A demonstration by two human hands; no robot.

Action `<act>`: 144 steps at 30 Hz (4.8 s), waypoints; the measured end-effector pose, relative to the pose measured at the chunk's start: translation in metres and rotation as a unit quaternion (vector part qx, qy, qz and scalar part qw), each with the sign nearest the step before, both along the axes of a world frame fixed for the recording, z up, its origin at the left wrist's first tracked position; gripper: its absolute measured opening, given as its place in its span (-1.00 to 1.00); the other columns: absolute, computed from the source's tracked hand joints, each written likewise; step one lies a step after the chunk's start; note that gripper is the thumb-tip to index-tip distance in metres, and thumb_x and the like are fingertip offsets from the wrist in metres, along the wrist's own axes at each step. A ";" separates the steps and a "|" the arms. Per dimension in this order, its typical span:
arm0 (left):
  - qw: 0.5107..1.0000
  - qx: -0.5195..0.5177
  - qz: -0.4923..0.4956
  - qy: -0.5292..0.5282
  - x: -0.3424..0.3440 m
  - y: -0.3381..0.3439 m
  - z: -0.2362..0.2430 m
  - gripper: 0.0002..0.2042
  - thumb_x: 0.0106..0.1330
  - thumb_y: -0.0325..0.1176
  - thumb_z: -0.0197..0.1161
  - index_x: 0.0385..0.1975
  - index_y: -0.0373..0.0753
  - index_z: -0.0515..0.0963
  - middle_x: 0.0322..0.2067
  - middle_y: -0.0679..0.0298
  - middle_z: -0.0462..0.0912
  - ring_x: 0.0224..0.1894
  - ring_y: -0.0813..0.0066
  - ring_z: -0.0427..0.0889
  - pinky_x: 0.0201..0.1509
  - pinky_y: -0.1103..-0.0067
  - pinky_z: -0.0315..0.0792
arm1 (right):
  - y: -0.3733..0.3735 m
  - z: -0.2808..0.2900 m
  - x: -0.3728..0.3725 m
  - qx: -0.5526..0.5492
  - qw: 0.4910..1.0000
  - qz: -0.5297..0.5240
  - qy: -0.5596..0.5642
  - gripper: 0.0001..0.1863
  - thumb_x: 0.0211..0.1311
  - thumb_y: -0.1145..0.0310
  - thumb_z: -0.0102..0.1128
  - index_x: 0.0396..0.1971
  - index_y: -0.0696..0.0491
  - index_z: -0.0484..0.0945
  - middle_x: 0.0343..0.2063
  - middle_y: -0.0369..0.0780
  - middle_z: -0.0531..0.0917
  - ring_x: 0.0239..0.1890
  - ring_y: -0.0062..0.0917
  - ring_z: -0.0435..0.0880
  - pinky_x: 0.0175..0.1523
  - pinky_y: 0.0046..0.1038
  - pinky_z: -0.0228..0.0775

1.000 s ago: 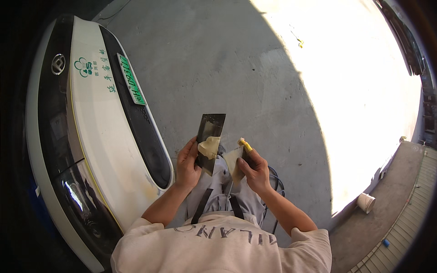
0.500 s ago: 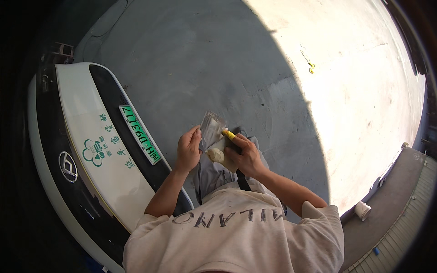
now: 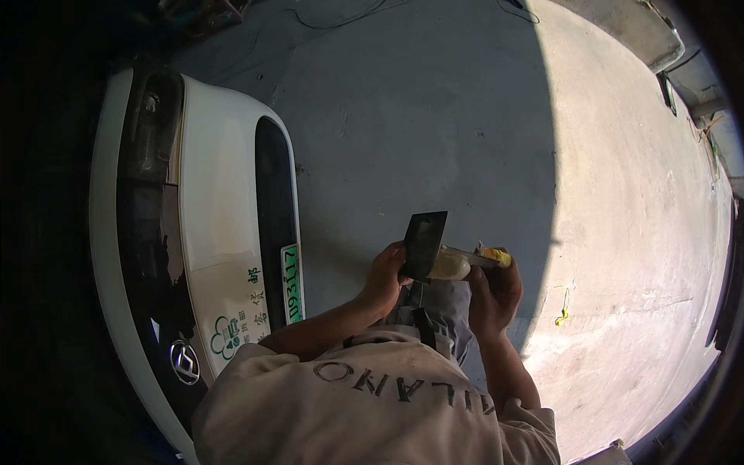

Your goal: The person applies body filler to the front wheel arch and bumper area of a white car using a metal spreader. They repeatedly scoop filler from a palette and smooth it over the surface.

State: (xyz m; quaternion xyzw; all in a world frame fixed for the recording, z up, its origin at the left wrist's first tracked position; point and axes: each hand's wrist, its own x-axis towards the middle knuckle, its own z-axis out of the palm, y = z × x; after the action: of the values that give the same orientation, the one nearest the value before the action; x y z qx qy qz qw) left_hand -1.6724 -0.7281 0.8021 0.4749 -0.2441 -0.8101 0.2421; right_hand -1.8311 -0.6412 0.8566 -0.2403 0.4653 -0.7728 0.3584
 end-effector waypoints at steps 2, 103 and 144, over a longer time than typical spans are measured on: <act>0.999 0.011 -0.029 -0.011 -0.023 -0.062 0.019 -0.65 0.66 -0.19 0.00 0.23 -0.30 0.42 -0.24 0.28 0.62 -0.40 0.66 0.45 -0.32 0.64 0.32 | -0.059 0.011 -0.019 0.001 0.980 -0.005 0.199 -0.77 0.37 0.65 0.18 -0.01 0.23 0.50 -0.04 -0.04 0.70 0.03 -0.34 0.72 0.29 -0.24 0.56; 0.234 -0.070 0.967 -0.074 0.154 -1.129 -0.263 -0.72 0.68 -0.20 0.08 0.14 -0.24 0.53 -0.46 0.61 0.49 -0.57 0.89 0.23 -0.53 0.77 0.09 | -1.251 -0.109 0.634 -0.831 0.356 0.411 -0.115 -0.34 -0.04 0.51 0.60 0.12 0.45 0.59 -0.35 -0.09 0.65 -0.42 -0.37 0.68 -0.35 -0.46 0.58; 0.238 -0.115 0.962 -0.072 0.155 -1.128 -0.263 -0.70 0.70 -0.27 -0.03 0.19 -0.32 0.50 -0.34 0.53 0.60 -0.61 0.89 0.19 -0.57 0.79 0.04 | -1.244 -0.143 0.670 -0.869 0.314 0.346 -0.165 -0.35 -0.04 0.45 0.66 0.08 0.41 0.63 -0.26 -0.05 0.70 -0.37 -0.35 0.70 -0.30 -0.46 0.59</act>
State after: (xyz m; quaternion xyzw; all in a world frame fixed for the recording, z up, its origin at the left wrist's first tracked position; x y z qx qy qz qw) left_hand -1.5171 -1.8558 0.5390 0.3784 0.2880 0.1027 0.8737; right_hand -1.1612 -1.8854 0.7135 -0.4204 -0.6676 -0.5622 0.2479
